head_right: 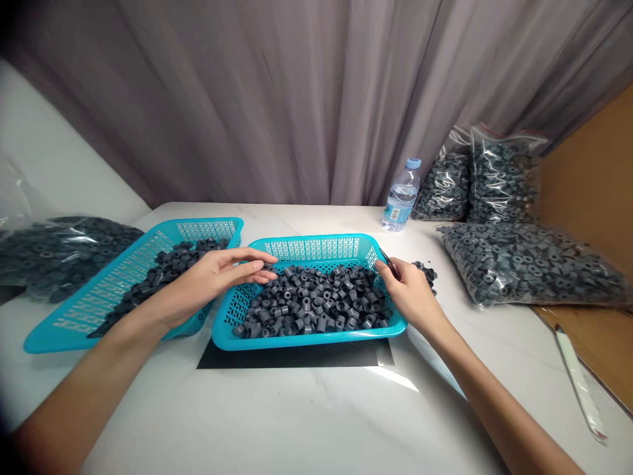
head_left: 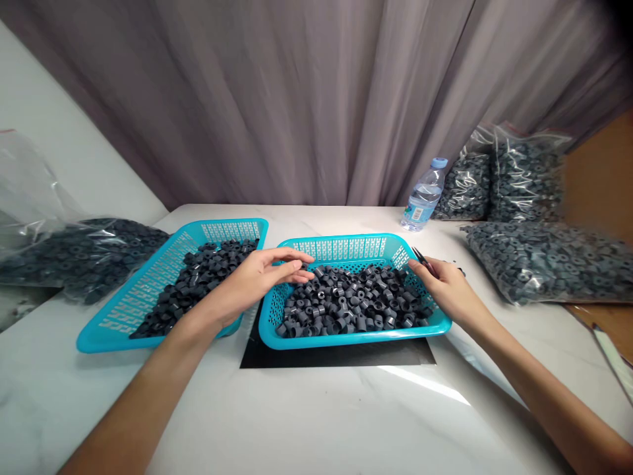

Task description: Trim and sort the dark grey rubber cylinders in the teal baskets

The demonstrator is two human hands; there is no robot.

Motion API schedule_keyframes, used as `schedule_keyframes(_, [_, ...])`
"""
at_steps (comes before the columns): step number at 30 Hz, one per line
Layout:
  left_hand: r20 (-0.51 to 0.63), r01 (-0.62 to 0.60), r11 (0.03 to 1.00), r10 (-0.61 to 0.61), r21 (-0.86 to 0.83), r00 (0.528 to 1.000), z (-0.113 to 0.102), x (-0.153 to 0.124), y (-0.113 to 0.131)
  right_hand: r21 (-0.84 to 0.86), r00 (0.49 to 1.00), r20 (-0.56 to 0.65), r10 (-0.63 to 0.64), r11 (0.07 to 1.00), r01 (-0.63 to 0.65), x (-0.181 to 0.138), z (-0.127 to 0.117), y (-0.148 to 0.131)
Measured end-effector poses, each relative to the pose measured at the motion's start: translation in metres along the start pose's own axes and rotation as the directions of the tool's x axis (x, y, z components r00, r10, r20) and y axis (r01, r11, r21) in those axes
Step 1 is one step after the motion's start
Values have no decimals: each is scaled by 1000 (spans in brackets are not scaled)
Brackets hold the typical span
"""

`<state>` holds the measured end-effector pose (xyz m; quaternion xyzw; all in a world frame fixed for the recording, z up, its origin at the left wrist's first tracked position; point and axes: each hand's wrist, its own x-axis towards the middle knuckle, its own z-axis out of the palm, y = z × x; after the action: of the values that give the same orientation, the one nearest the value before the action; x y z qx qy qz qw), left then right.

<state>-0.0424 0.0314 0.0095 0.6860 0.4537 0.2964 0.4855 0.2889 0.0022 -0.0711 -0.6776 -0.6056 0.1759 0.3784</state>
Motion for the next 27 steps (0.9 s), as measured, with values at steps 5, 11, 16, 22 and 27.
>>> schedule_keyframes(5, [-10,137,914,-152,-383,988,5,1,6,10,1000,-3,-17,1000,17,0,0,1])
schedule_keyframes(11, [-86,80,873,-137,-481,987,19,3,20,5,1000,3,-1,1000,1,0,-1,0])
schedule_keyframes(16, [-52,-110,810,171,575,984,15,-1,5,0,1000,7,10,1000,-10,0,-1,0])
schedule_keyframes(22, [29,-128,526,192,841,981,13,-5,-6,0,1000,-6,-6,1000,6,0,-1,0])
schedule_keyframes(27, [41,-131,510,185,850,982,15,-5,-5,-7,1000,-5,-9,1000,9,0,-2,0])
